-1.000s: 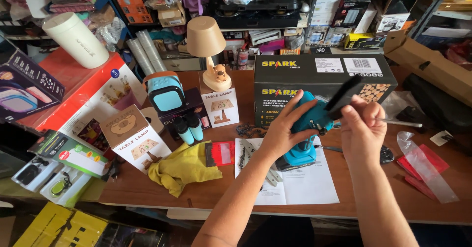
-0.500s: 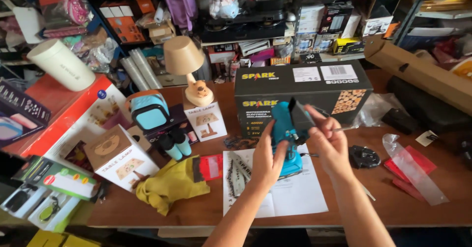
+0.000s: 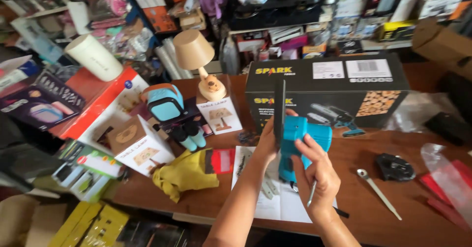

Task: Assembling a mini electric chainsaw by attaching the guide bar and chain to the motor unit using a screwdriver.

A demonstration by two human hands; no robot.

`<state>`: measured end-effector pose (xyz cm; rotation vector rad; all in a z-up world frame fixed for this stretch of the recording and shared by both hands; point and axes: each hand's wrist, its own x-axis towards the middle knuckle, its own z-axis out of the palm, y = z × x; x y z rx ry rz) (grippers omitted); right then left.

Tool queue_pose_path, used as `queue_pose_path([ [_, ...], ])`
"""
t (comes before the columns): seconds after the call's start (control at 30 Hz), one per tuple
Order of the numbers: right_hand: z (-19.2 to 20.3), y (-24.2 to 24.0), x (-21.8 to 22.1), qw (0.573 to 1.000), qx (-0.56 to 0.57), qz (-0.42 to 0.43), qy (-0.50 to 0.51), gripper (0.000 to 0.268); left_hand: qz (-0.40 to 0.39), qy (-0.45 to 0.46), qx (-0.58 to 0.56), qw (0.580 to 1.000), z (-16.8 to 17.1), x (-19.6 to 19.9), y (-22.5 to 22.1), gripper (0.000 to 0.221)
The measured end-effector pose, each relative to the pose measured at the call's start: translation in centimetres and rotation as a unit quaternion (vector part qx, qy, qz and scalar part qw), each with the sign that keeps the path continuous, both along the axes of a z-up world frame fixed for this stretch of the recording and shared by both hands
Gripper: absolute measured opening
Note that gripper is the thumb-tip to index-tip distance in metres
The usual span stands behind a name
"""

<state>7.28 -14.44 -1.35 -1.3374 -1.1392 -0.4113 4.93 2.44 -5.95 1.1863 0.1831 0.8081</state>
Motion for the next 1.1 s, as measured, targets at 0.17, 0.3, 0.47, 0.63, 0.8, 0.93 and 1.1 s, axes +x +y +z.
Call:
queue_pose_path([
  [0.17, -1.2, -1.4, 0.9, 0.991, 0.013, 0.134, -0.026, 0.038, -0.176, -0.015, -0.054, 0.983, -1.2, 2.6, 2.7, 0.028],
  [0.3, -1.0, -4.0, 2.1, 0.972, -0.031, 0.226, 0.052, 0.068, -0.228, -0.042, -0.110, 0.967, -1.2, 2.6, 2.5, 0.031],
  [0.47, -1.8, -6.7, 3.0, 0.982, -0.100, 0.110, 0.115, 0.039, 0.065, 0.072, -0.001, 0.995, -3.0, 0.6, 2.6, 0.031],
  [0.63, -3.8, -7.6, 4.5, 0.974, -0.175, -0.007, 0.142, 0.011, 0.225, 0.067, 0.102, 0.967, 0.9, -3.5, -0.7, 0.041],
  [0.8, -3.7, -6.7, 5.6, 0.994, -0.063, -0.086, -0.030, 0.012, 0.222, 0.028, 0.205, 0.953, 3.7, -4.7, -2.8, 0.041],
  [0.93, -2.1, -5.3, 5.6, 0.995, -0.013, -0.078, -0.062, 0.015, 0.202, 0.009, 0.194, 0.960, 4.0, -4.0, -2.9, 0.045],
  [1.1, -1.3, -3.1, 5.5, 0.982, 0.047, -0.136, -0.121, 0.007, 0.271, 0.081, 0.241, 0.928, 4.7, -3.9, -3.3, 0.040],
])
